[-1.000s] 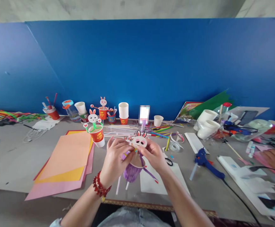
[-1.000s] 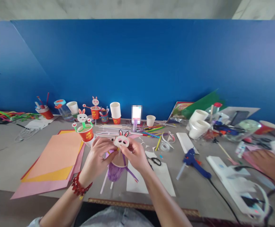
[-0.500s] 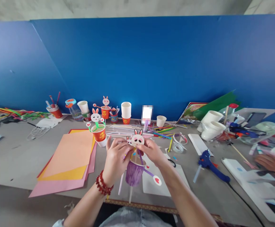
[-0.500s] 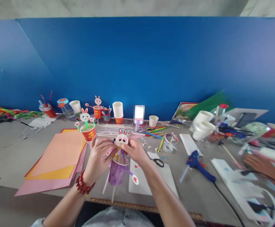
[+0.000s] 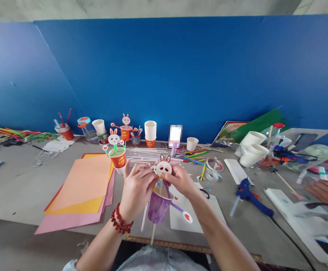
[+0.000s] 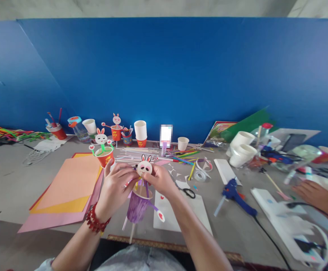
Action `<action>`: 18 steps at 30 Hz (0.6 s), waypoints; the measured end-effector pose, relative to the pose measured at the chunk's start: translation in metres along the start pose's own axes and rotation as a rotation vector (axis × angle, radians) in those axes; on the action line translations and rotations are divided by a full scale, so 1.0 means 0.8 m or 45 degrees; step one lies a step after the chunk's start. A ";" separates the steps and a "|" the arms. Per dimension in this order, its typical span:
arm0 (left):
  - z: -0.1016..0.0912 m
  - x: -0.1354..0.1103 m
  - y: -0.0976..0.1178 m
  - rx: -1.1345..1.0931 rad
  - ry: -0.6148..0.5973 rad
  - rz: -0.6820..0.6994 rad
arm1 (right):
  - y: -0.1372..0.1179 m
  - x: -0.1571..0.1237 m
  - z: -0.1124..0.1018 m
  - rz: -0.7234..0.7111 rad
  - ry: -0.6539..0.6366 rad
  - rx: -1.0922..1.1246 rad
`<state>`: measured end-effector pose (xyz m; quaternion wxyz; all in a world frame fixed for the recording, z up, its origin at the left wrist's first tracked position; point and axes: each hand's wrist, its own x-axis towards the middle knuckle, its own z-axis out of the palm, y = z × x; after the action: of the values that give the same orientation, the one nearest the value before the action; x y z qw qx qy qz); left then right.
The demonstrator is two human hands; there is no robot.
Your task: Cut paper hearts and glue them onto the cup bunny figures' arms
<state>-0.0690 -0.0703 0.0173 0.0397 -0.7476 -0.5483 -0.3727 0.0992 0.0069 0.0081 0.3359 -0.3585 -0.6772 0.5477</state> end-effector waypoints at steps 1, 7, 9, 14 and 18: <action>0.000 0.000 0.000 0.011 -0.005 0.005 | 0.000 0.000 0.000 -0.003 -0.004 0.006; 0.001 0.000 0.002 0.054 0.016 0.052 | -0.006 -0.003 -0.004 0.015 -0.067 -0.003; 0.001 0.000 0.003 0.048 0.032 0.053 | -0.008 -0.004 -0.006 0.026 -0.057 -0.043; 0.000 0.000 0.006 0.027 0.021 0.039 | -0.004 -0.005 -0.006 0.030 -0.057 -0.049; 0.000 0.000 0.008 0.038 0.025 0.020 | 0.006 -0.005 -0.005 0.012 -0.067 -0.047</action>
<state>-0.0634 -0.0733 0.0196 0.0589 -0.7475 -0.5475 -0.3715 0.1055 0.0065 0.0036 0.3087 -0.3531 -0.6943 0.5459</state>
